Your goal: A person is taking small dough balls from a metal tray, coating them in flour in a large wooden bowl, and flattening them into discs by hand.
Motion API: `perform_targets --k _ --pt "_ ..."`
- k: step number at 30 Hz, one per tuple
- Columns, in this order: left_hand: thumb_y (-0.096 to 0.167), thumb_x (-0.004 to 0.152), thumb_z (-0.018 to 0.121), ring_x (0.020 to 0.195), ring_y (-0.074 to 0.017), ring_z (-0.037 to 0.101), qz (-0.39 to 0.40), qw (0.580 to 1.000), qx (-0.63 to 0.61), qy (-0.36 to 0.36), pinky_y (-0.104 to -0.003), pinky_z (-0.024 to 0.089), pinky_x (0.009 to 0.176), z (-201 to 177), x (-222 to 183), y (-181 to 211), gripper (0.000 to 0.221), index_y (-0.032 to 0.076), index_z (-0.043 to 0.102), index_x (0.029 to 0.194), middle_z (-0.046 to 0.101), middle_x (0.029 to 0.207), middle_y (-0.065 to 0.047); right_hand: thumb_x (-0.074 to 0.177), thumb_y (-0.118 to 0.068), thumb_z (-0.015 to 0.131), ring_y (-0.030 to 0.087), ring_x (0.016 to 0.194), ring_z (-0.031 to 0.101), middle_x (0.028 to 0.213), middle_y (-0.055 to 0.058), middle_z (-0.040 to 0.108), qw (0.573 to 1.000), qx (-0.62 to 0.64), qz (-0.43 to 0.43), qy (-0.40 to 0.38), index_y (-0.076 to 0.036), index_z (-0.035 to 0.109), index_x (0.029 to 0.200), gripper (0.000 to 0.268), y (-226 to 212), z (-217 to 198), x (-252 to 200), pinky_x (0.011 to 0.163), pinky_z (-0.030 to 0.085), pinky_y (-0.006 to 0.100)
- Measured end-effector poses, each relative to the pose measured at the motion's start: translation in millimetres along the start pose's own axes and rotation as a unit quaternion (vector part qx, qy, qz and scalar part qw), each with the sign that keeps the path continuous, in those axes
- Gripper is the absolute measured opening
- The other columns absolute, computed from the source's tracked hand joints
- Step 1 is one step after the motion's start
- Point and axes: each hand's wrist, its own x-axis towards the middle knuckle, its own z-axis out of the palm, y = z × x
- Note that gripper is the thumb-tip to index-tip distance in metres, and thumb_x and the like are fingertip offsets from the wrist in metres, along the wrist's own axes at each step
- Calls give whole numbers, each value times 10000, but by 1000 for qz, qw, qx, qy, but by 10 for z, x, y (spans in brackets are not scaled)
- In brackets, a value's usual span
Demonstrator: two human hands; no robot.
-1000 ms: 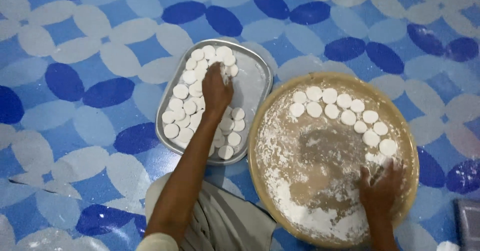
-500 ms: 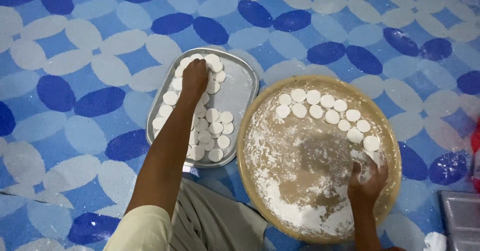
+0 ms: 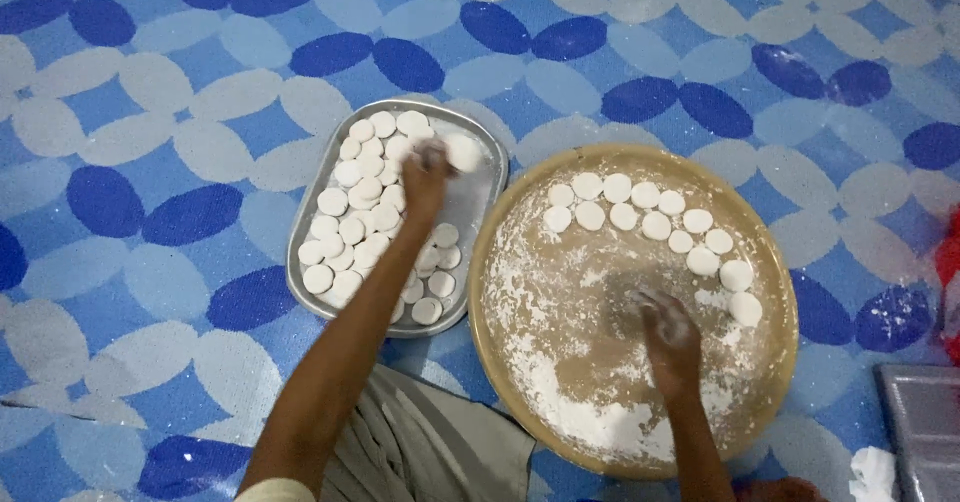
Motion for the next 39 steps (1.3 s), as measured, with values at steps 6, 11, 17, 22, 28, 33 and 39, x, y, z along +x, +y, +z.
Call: perform_targets --k 6,11,17,22,28,33,39 --pt "151 943 665 565 -79 584 -209 946 -93 -230 -250 460 493 716 -1564 554 131 43 708 882 644 656 -44 923 -267 702 268 908 686 1279 178 533 945 269 186 3 -48 323 1533 751 -34 411 -196 792 578 411" --pt "122 916 733 525 -116 617 -256 905 -29 -337 -265 514 441 752 -2071 721 195 46 776 1090 669 665 -95 822 -249 858 196 696 706 1057 142 638 931 305 195 55 16 510 1360 693 108 467 -310 525 622 323" --pt "178 938 683 818 -260 733 -198 911 36 -360 -422 597 695 588 -1820 1220 222 29 776 1073 770 902 -212 822 -241 869 289 835 699 1149 179 666 918 315 201 134 37 523 1339 681 473 209 -50 702 617 430" --pt "114 968 646 901 -286 710 -191 915 93 -342 -456 559 845 478 -1582 1006 206 39 760 1122 758 980 -210 936 -373 736 267 665 716 746 143 731 967 -24 100 232 -100 783 958 278 733 -258 382 642 519 434" --pt "65 966 632 883 -280 652 -154 916 107 -354 -475 527 811 478 -1504 999 189 3 769 1081 755 966 -232 1031 -372 590 346 1334 526 1440 164 566 794 -548 -167 203 -84 514 1488 545 1057 -273 453 1101 401 550" --pt "86 972 618 994 -363 708 -150 905 121 -378 -498 562 876 476 -1534 1041 235 -10 744 1146 750 1069 -265 946 -432 669 437 1531 212 1675 259 190 887 -424 -68 167 36 283 1577 876 661 -133 385 1231 153 602" --pt "39 952 615 1038 -437 708 -132 899 152 -389 -526 567 903 499 -1490 1321 242 -30 725 1155 740 1083 -292 960 -650 540 426 1534 209 1664 259 199 865 -488 -32 114 4 207 1603 975 949 -77 509 1237 147 603"
